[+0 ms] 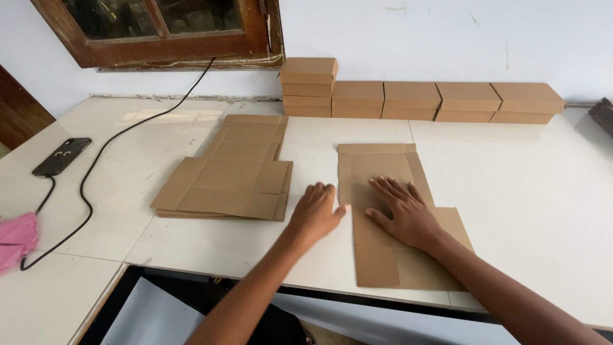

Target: The person folds flat cardboard sheets into small rectangular boxes by hand. They fold the side flaps, tuck the tabs, and close the top flaps to form the box, then place the finished box with others on the table.

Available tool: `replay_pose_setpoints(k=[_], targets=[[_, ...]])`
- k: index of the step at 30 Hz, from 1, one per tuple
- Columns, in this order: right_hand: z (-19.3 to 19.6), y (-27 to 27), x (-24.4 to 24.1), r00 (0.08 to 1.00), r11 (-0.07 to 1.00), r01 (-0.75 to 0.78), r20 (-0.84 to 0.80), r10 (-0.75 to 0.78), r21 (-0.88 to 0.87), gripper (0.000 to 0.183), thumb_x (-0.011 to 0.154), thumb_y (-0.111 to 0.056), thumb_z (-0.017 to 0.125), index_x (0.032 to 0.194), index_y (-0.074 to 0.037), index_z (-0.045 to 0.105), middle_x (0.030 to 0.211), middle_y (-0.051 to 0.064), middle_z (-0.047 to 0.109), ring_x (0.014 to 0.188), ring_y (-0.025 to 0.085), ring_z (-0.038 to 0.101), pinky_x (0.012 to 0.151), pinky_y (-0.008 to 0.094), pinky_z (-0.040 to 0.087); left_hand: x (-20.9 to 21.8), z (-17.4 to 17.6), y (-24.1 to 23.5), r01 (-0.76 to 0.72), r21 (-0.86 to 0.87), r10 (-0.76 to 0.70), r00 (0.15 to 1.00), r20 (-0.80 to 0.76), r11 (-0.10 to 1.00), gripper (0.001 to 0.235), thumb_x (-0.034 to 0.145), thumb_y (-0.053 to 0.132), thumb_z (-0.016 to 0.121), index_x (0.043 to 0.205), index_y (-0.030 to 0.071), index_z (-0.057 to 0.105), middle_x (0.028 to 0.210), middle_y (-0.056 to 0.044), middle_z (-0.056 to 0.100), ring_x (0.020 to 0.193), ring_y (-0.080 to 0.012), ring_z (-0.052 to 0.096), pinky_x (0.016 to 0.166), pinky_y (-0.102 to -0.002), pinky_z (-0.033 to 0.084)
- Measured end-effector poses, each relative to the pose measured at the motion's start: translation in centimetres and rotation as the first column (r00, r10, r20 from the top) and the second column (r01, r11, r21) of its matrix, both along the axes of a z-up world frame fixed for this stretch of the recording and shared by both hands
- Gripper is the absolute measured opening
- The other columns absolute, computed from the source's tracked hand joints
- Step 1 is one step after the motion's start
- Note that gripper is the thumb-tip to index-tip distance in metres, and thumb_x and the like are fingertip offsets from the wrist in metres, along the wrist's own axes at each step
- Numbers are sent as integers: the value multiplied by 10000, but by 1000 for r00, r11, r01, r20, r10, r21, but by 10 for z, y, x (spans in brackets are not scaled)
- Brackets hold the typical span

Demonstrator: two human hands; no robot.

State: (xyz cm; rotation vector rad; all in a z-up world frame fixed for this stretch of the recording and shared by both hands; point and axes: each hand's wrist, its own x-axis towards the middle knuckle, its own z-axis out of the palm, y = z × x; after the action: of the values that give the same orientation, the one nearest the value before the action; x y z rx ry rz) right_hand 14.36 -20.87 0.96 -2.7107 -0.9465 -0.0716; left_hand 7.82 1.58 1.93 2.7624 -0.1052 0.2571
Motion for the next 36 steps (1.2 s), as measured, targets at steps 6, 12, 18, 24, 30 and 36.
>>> replay_pose_setpoints(k=[6,12,18,24,30,36], targets=[[10,0,-8,999,996,-13,48,9,86,642,969,-461,579,1548,-220,445,1492,104,562,1450,313,455,1199,601,287,23,24,-3,-11,-213,-42,970,-240,977,528,912,278,599,1282,-89,514,1241,-303,575,1209,-475,610,923,-551,563],[0,0,-5,994,995,-44,104,35,93,462,956,-385,629,1375,-193,601,1249,51,656,1252,255,584,1070,445,440,40,33,7,-52,-453,-101,947,-307,890,708,856,200,651,1413,-42,288,1394,-364,528,1258,-510,579,994,-650,495],[0,2,-2,995,981,-100,21,98,167,197,960,-249,657,1120,-137,685,954,64,613,1018,257,626,926,385,495,37,52,12,-69,-407,-84,934,-347,911,616,887,182,539,1396,-1,245,1442,-351,483,1323,-483,543,1058,-626,457],[-9,-2,7,991,948,-73,-81,103,310,98,978,-218,643,1023,-133,626,912,55,547,982,276,606,883,392,491,28,65,10,-181,-433,15,933,-360,883,495,935,242,534,1335,10,355,1097,-234,711,861,-293,769,864,-433,587],[-4,-5,9,984,933,-47,-143,104,357,50,1001,-153,605,1027,-111,605,912,89,554,983,296,626,835,394,517,37,43,20,-192,-822,-180,925,-333,537,595,904,148,641,1371,-19,310,1115,-353,638,916,-388,745,818,-455,637],[9,-1,-3,988,936,-65,-111,110,346,100,965,-155,663,1030,-91,621,913,114,580,964,314,642,800,407,540,41,28,10,107,-818,-354,927,-124,565,454,906,112,741,1260,-83,536,1164,-367,656,1061,-380,706,874,-441,638]])
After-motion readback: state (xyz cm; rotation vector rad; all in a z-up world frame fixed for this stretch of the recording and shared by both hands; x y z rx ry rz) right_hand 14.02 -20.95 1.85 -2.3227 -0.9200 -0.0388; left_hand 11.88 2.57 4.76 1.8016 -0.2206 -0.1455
